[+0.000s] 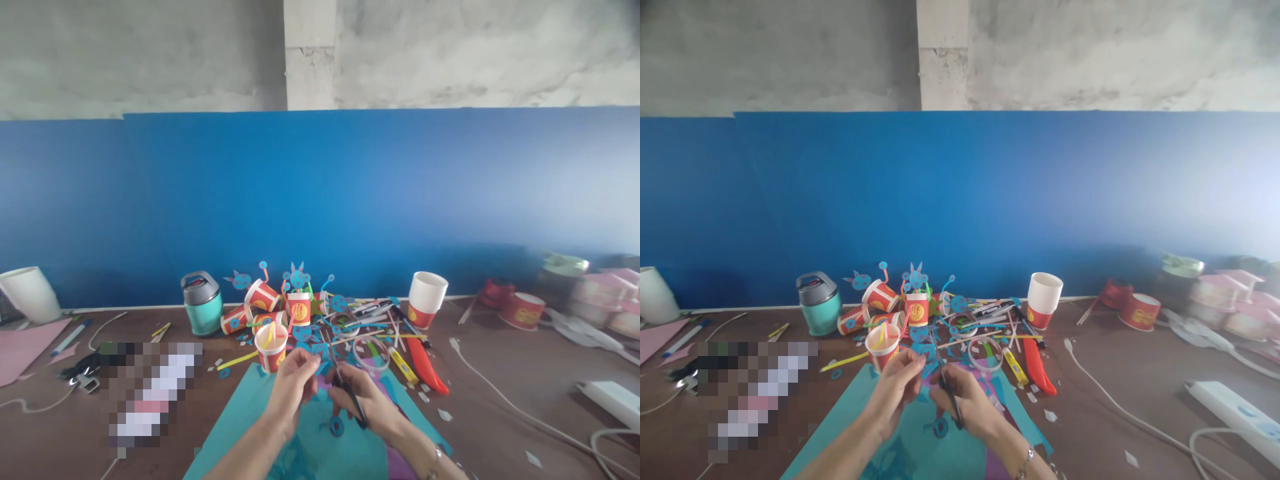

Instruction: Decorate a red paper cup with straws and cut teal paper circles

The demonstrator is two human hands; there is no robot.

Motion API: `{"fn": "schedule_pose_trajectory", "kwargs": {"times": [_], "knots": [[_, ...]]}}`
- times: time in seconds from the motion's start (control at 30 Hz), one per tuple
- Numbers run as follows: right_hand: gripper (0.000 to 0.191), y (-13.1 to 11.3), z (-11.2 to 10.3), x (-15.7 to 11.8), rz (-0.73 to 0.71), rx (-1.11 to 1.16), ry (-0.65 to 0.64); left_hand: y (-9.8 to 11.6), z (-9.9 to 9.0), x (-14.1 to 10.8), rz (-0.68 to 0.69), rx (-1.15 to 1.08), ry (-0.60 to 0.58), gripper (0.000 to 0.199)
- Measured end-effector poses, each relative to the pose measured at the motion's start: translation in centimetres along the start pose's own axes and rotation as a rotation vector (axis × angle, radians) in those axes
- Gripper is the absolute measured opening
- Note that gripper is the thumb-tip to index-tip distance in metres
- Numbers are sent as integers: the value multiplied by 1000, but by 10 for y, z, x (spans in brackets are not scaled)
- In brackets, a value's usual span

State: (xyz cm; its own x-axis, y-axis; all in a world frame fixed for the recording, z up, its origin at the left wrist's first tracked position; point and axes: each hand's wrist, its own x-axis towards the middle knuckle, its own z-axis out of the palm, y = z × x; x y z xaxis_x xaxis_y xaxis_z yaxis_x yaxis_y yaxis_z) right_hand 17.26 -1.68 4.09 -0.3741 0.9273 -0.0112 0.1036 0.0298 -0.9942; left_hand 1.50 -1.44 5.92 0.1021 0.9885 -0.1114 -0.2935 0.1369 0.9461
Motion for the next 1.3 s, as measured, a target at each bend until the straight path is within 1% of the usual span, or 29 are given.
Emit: {"fn": "schedule_pose_trajectory", "kwargs": {"times": [0.27, 0.43, 0.6, 0.73, 0.9, 1.07, 1.17, 1.3], "knots": [[40, -2, 3, -1, -28, 45, -11, -2, 2, -2, 14, -25, -33, 49], [45, 1, 3, 0, -80, 26, -19, -1, 3, -3, 4, -53, -34, 47], [45, 2, 4, -1, -89, 19, -5, -1, 2, -2, 6, -61, -38, 47], [47, 0, 5, -1, -96, 26, 3, -1, 3, -2, -1, -46, -41, 46], [47, -1, 5, -1, -78, 44, -13, -3, 4, -2, -10, 13, -11, 46], [50, 3, 7, 0, -101, 107, -42, -6, 2, -1, -17, 34, -26, 50], [50, 6, 8, 0, -116, 107, -58, -6, 2, 0, -24, 36, -29, 51], [50, 7, 8, 0, -107, 97, -33, -6, 2, 0, -28, 44, -30, 51]]}}
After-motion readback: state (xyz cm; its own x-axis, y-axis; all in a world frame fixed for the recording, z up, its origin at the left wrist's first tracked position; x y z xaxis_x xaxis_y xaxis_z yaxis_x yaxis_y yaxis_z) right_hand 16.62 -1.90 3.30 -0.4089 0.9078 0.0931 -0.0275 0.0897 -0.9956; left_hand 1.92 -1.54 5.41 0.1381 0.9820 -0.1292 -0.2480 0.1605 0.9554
